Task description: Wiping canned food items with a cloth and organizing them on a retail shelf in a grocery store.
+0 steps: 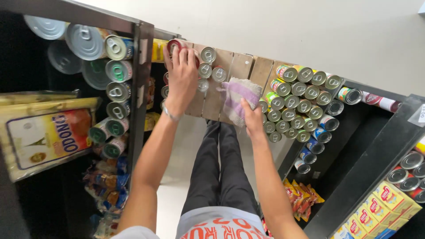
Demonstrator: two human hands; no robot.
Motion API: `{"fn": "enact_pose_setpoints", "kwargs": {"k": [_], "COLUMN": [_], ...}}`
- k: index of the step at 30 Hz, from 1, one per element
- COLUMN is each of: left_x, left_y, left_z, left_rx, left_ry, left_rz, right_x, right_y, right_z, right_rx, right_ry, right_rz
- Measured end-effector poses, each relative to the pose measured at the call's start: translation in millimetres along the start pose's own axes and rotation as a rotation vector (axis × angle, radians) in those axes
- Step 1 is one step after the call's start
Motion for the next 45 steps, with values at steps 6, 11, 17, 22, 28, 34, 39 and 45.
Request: {"fn": "enact_pose_setpoints", "kwargs": {"k": [6, 11, 17, 22, 28, 34, 39, 45], "left_x": [-37, -75, -81, -55, -73, -137, -177, -192], "left_y": [141, 188, 215, 280, 349, 350, 362, 412], "left_z": [-53, -77, -88, -67, -72, -115, -133, -144], "left_rx": [0.045, -0.111, -0.261, -0.354, -0.075, 0.15, 0.083, -0.474], "left_ry": [0.111, 0.148, 0.154, 0.25, 0.044, 0.5, 0.625, 0.514], "left_rz": [-0.826, -1.211, -1.455, -1.556, -1.583, -2.127, -2.447, -2.14], "right_x": [43, 15, 97, 202, 229, 253, 270, 166], "right_y": [-49, -12, -19, -6, 19, 14, 52, 177], "right_z": [-67, -104, -176, -257, -281, -285, -288, -227], "right_rx": [0.058, 0.22, -0.012, -0.066, -0.222, 0.109, 0.517, 0.415], "right_ry": [-0.048, -0.117, 0.072, 0.054, 0.835, 1.264, 0.187, 0.847], "right_rz": [0.397, 0.619, 0.224, 0.183, -0.362, -0.437, 1.108, -0.016]}}
Point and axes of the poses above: each hand's wrist, its own z-axis towards the middle knuckle, its own y-axis out of the back of the hand, x = y × z, the point moved 3 cm from there along z, towards the middle knuckle, and after that the axes turned 4 degrees about z, right-handed, at the moved point
